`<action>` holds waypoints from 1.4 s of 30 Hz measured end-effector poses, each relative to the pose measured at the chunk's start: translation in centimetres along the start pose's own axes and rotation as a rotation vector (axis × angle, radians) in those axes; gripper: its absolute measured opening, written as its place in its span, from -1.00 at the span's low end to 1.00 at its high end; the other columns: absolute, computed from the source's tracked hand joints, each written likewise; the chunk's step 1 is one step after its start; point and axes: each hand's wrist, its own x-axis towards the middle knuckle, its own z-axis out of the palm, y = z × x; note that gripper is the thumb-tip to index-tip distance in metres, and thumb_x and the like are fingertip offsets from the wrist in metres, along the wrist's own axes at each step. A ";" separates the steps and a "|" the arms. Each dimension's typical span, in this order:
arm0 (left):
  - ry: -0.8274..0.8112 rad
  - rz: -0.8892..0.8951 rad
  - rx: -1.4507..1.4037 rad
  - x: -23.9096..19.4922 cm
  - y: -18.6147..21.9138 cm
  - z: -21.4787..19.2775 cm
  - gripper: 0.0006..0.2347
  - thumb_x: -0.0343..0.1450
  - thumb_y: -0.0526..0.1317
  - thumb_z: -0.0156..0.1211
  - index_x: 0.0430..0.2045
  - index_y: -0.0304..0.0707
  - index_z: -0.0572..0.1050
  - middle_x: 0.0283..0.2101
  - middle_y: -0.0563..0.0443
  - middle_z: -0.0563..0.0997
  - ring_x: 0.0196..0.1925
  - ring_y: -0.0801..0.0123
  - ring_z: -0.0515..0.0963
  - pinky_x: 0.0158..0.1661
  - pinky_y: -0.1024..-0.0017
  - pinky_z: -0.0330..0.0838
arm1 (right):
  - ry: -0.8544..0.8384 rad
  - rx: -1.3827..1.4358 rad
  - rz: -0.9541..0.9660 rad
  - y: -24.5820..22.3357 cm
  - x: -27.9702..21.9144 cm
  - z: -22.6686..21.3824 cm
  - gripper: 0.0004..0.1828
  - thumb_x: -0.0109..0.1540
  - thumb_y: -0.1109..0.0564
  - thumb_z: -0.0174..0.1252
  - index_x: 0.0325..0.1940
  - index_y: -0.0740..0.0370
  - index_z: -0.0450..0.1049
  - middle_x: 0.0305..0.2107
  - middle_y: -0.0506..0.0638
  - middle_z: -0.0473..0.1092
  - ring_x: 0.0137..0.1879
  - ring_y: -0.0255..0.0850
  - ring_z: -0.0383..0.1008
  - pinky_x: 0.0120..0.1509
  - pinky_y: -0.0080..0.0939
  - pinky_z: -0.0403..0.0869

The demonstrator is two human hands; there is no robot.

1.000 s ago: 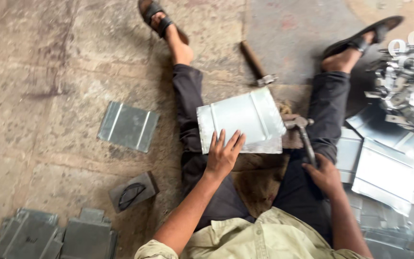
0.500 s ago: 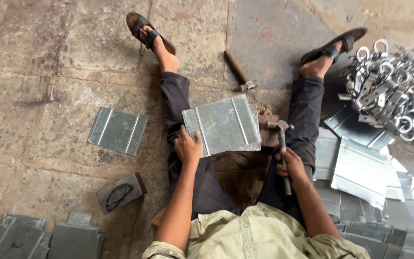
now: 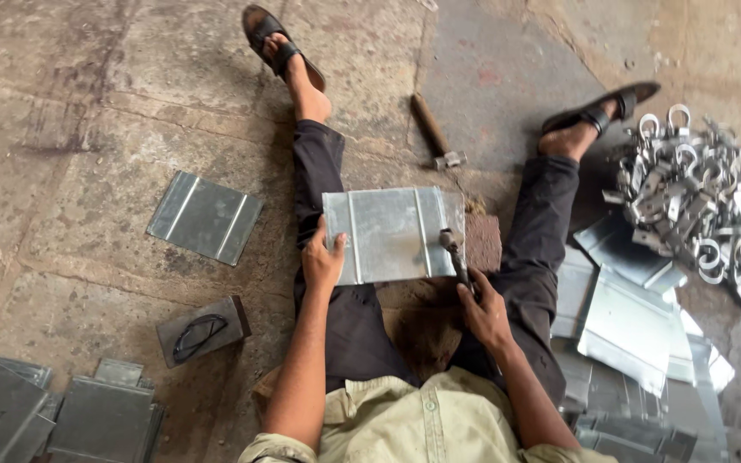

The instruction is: The person hammers the edges and flat surfaces of metal sheets on a metal block, then moves the finished sheets into a stack.

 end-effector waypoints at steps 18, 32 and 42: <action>-0.003 -0.056 -0.059 -0.5 1.0 -0.4 -0.49 0.47 0.01 0.19 0.26 -0.33 0.41 -0.02 -0.35 0.65 0.04 -0.12 0.65 0.00 0.15 0.52 | 0.296 -0.128 -0.233 -1.9 6.3 0.1 -0.54 0.45 -0.06 -0.08 0.29 0.29 0.37 -0.49 0.19 0.47 -0.43 -0.05 0.52 -0.36 -0.06 0.41; 0.044 -0.029 -0.003 0.1 0.9 0.4 -0.51 0.49 0.00 0.22 0.25 -0.32 0.41 0.01 -0.39 0.63 0.03 -0.19 0.62 -0.06 0.09 0.52 | 0.214 -0.365 -0.188 -0.5 6.7 -0.3 -0.57 0.43 0.00 0.05 0.32 0.24 0.45 -0.46 0.21 0.45 -0.44 -0.18 0.43 -0.30 -0.08 0.41; 0.064 -0.075 0.014 0.0 1.5 0.5 -0.53 0.47 -0.03 0.23 0.22 -0.29 0.45 -0.02 -0.35 0.65 0.01 -0.15 0.63 -0.06 0.10 0.52 | 0.229 -0.218 -0.191 -2.0 5.4 -0.5 -0.58 0.39 -0.01 0.12 0.26 0.25 0.48 -0.43 0.27 0.50 -0.32 -0.16 0.53 -0.20 -0.12 0.49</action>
